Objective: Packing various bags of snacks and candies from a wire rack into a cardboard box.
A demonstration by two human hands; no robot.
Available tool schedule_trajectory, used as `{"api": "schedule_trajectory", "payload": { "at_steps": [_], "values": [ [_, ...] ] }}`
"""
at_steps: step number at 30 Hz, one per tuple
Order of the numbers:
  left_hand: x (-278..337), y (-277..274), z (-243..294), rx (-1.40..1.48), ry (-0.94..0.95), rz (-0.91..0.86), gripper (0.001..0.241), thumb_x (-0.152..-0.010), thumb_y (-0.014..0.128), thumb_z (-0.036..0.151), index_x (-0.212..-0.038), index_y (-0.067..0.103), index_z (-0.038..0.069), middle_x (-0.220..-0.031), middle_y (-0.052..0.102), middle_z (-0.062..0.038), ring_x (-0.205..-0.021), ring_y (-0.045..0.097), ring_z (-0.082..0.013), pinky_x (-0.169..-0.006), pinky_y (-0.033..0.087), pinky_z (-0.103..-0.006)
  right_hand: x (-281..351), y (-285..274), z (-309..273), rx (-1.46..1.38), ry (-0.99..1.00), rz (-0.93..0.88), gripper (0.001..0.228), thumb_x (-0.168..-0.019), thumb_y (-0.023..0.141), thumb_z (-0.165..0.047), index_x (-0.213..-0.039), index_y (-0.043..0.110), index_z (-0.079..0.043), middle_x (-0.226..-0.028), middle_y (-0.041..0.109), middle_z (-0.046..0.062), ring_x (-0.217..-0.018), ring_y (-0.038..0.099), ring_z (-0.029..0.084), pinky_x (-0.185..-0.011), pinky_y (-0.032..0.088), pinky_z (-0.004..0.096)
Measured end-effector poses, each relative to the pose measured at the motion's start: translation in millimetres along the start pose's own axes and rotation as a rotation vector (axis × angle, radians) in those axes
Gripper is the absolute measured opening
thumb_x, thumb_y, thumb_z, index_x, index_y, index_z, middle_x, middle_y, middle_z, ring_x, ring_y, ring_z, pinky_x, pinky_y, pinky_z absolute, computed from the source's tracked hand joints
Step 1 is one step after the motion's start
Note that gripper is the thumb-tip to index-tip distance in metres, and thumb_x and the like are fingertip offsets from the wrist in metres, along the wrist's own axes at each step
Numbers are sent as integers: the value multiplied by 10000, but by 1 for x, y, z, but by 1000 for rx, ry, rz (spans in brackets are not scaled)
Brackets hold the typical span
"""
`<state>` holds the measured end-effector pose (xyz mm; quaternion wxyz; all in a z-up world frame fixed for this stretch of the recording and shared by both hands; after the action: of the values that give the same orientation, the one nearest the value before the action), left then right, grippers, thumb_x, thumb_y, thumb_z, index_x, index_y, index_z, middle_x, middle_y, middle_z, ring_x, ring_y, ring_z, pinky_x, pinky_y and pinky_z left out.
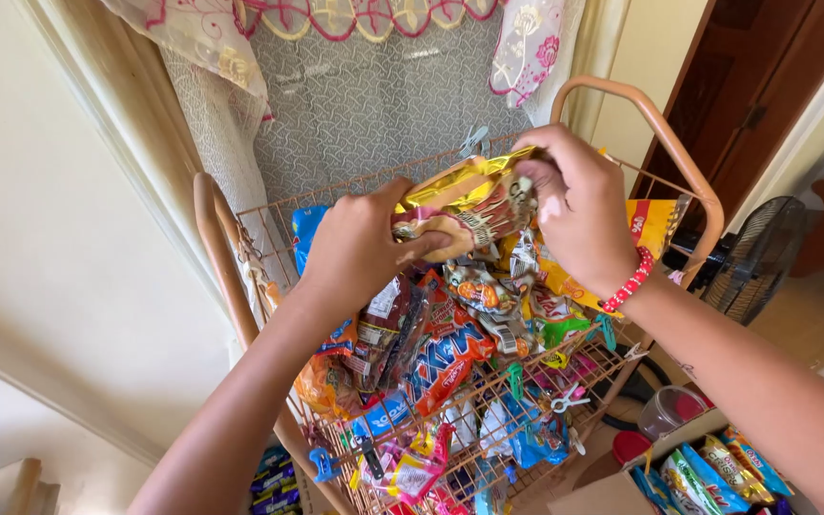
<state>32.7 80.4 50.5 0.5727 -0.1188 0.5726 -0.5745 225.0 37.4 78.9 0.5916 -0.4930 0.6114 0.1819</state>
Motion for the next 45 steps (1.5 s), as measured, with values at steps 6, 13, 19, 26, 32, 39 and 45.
{"api": "schedule_trajectory", "payload": {
  "at_steps": [6, 13, 19, 26, 32, 39, 45],
  "values": [
    [20, 1, 21, 281, 76, -34, 511, -801, 819, 432, -1056, 688, 9, -860, 712, -214, -712, 702, -383, -688, 564, -451, 13, -11, 8, 100, 108, 182, 130, -1119, 574, 95, -1187, 608, -10, -929, 672, 114, -818, 644, 192, -753, 521, 332],
    [51, -10, 42, 227, 78, -60, 850, -791, 822, 481, -1415, 441, 47, -918, 741, -223, -846, 733, -404, -736, 554, -483, 22, 19, -38, 32, -104, 55, 295, -983, 508, 150, -1214, 583, -18, -1003, 651, 137, -954, 709, 267, -828, 555, 389],
    [78, -3, 19, 252, -38, -153, 1039, -751, 846, 425, -1565, 255, 165, -972, 767, -208, -939, 727, -420, -779, 549, -499, 14, 58, -42, -253, -112, -189, 385, -935, 461, 177, -1228, 602, -29, -1089, 685, 117, -1026, 734, 225, -920, 588, 346],
    [107, -25, 30, 447, 40, -94, 969, -824, 828, 295, -1600, 261, 176, -1131, 756, -220, -981, 738, -322, -830, 562, -415, 9, 110, -38, -632, -31, -478, 385, -1020, 458, 173, -1303, 607, -41, -1216, 694, 83, -1156, 685, 149, -1011, 559, 300],
    [137, 11, 3, 285, -369, -371, 789, -820, 802, 311, -1549, 498, 314, -913, 754, -202, -757, 664, -314, -781, 568, -353, 28, 110, -43, -524, -67, -481, 424, -979, 528, 134, -1349, 586, -66, -1191, 712, 79, -1081, 737, 162, -915, 579, 289],
    [160, 58, 34, 822, 21, -170, 668, -902, 759, 220, -1509, 482, 170, -1455, 608, -159, -1098, 782, -293, -861, 617, -350, 79, 69, -30, -227, -111, -460, 290, -986, 720, -196, -1241, 646, -81, -1125, 738, 78, -967, 760, 249, -834, 588, 341],
    [189, 204, 51, 599, 1, -448, 839, -767, 933, 189, -1485, 501, 218, -1320, 685, -120, -1019, 754, -244, -803, 619, -359, 229, 12, 36, -144, 389, -570, 304, -967, 687, -258, -1028, 607, 28, -928, 641, 187, -816, 624, 313, -719, 508, 408]
  ]
}}
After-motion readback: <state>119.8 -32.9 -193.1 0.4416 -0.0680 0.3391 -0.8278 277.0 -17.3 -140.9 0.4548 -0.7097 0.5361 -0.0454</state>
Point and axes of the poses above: each hand's wrist, its own x-axis away from the middle knuckle, its own y-axis out of the palm, z = x × y, the point moved 10 cm from there along -x, towards the middle knuckle
